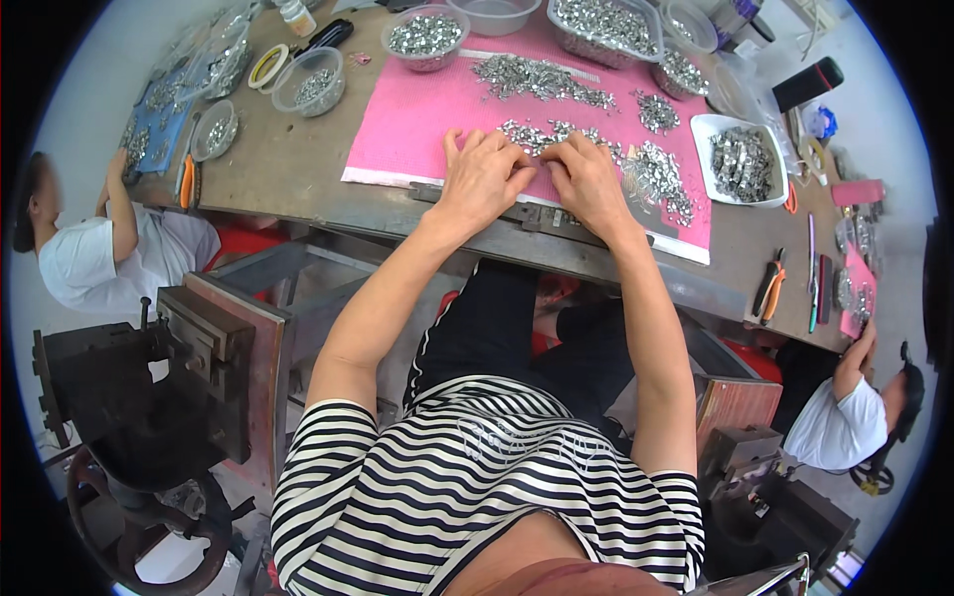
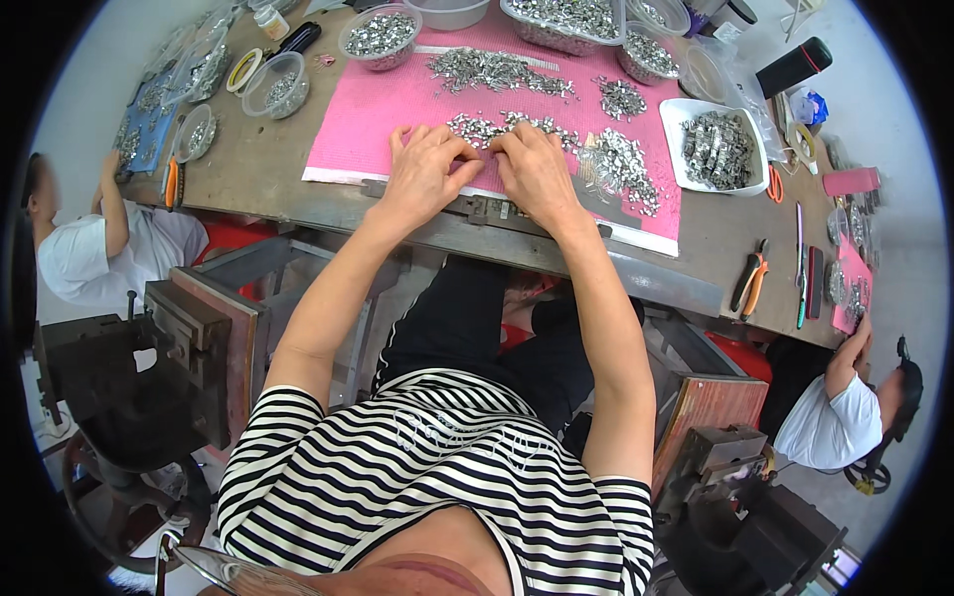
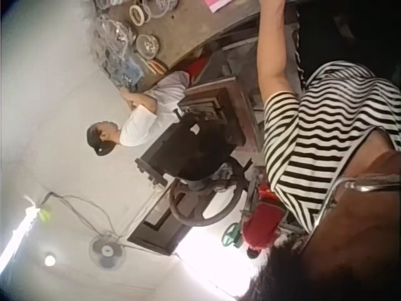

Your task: The person places small metal pieces onto a metal guide bar, inserts the loaded bar into a mechanical press, operates the press with a hand wheel, and resumes loading metal pieces into the bar.

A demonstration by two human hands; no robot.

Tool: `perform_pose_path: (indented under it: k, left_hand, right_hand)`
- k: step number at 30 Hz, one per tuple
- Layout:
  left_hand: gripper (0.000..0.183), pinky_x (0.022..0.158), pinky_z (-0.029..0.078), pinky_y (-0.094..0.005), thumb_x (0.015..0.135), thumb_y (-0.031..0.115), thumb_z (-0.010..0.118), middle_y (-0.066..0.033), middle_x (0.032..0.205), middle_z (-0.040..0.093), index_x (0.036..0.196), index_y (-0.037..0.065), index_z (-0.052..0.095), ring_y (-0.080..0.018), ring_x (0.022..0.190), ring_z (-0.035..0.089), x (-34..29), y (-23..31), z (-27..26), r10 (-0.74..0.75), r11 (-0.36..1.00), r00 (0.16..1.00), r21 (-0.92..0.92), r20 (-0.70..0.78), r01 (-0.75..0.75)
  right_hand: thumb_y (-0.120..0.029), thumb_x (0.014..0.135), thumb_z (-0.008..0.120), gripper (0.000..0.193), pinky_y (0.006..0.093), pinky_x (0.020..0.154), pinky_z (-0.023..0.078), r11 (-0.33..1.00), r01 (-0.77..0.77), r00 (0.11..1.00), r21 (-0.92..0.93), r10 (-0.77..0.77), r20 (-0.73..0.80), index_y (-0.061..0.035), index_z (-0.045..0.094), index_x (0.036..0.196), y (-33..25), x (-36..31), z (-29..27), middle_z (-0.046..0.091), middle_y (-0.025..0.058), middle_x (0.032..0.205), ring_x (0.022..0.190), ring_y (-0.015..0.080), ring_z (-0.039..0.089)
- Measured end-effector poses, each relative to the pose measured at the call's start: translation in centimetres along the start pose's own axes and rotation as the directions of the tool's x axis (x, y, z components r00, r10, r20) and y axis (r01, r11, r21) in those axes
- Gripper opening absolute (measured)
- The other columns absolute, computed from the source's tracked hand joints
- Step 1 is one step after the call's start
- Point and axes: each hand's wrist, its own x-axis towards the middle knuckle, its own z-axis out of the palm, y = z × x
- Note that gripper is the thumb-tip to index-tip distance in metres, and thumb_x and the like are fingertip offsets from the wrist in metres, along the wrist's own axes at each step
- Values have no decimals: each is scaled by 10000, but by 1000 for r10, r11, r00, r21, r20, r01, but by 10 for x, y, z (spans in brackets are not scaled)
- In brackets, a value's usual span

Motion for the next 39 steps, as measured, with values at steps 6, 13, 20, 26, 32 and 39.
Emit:
perform_pose_path:
  k: [6, 13, 20, 26, 32, 39]
  left_hand:
    - [60, 1027, 302, -581, 834, 195, 733, -38, 891, 618, 843, 136, 724, -262, 970, 583, 1, 3, 2, -32, 998, 999, 50, -15, 33]
    - [64, 1044, 306, -567, 840, 173, 737, -26, 873, 619, 871, 124, 712, -245, 956, 591, -3, 3, 3, -7, 1000, 998, 29, -68, 9]
    - [42, 1070, 294, -599, 843, 144, 720, -31, 866, 625, 853, 110, 698, -249, 943, 599, 0, 2, -4, 49, 990, 999, 133, -15, -47]
    - [68, 1067, 295, -553, 861, 150, 698, -36, 921, 625, 914, 108, 686, -229, 1006, 593, -9, 44, 7, 196, 970, 981, -147, 10, -192]
    - [87, 1092, 279, -563, 853, 143, 705, -43, 923, 605, 913, 97, 660, -246, 986, 585, -17, 66, 29, 243, 944, 970, -232, 10, -234]
    - [82, 1085, 300, -576, 856, 114, 698, -45, 942, 614, 933, 99, 675, -252, 1008, 588, -16, 68, 27, 265, 941, 964, -228, 29, -252]
  right_hand:
    - [-84, 852, 693, 74, 420, 813, 418, 998, -19, 999, -60, 17, -35, -62, 686, 923, -5, -2, 7, 599, 91, 909, 909, 284, 608]
    - [-98, 851, 667, 60, 437, 812, 420, 994, -6, 999, -113, 0, -50, -45, 643, 869, -5, 1, 1, 605, 112, 877, 872, 307, 607]
    - [0, 849, 667, 77, 370, 672, 472, 956, -179, 980, 231, 195, -49, -2, 630, 916, 0, -47, -64, 611, 112, 828, 756, 277, 614]
    - [5, 810, 701, 161, 387, 812, 432, 979, -127, 990, 161, 135, -37, -22, 605, 937, -11, -84, -64, 602, 88, 942, 901, 284, 584]
    - [46, 774, 710, 212, 394, 808, 439, 998, 7, 997, -56, -12, -82, -31, 630, 955, -15, -87, -59, 630, 99, 1002, 924, 299, 585]
    - [118, 822, 661, 188, 351, 787, 502, 988, -84, 966, 127, 112, -234, 5, 673, 972, -34, -93, -80, 686, 126, 960, 866, 289, 650]
